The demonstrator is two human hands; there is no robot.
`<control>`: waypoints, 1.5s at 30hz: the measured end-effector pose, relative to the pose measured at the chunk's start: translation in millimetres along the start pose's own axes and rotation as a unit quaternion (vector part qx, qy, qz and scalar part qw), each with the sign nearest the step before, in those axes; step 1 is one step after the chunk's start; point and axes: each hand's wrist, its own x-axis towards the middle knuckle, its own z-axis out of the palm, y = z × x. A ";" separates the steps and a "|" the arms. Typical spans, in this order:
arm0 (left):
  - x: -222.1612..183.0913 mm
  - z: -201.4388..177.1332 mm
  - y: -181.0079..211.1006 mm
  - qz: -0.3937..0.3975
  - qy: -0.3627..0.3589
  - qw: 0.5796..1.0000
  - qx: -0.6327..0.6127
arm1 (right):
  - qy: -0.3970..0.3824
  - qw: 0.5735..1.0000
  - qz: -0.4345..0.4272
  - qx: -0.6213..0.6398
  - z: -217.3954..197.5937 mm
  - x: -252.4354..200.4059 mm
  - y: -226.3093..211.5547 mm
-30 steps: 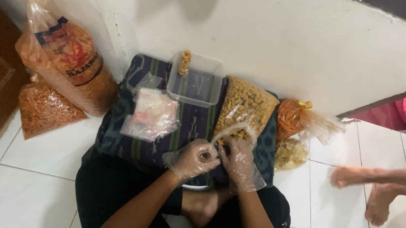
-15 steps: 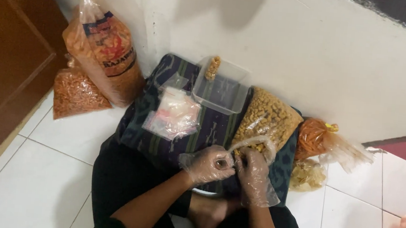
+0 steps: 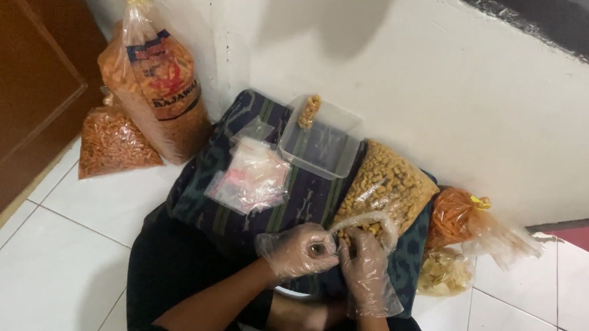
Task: A person wearing gloves is transferring snack items from a large bulk bag into smaller individual plastic bags while sitting on the floor.
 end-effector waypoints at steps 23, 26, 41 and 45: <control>-2.4 0.8 -2.0 -0.058 0.004 0.991 -0.117 | 0.015 0.999 0.016 0.033 -5.3 3.4 -7.9; -3.8 -2.1 3.0 -0.063 -0.015 0.988 -0.137 | 0.010 0.998 0.029 0.051 -3.1 1.9 -7.0; 8.6 -17.6 13.2 -0.038 -0.103 0.992 -0.064 | 0.015 1.000 -0.010 0.013 11.6 0.3 6.7; 10.7 -16.1 2.4 -0.002 -0.130 0.985 -0.111 | -0.011 0.999 0.016 0.042 0.4 0.7 -9.3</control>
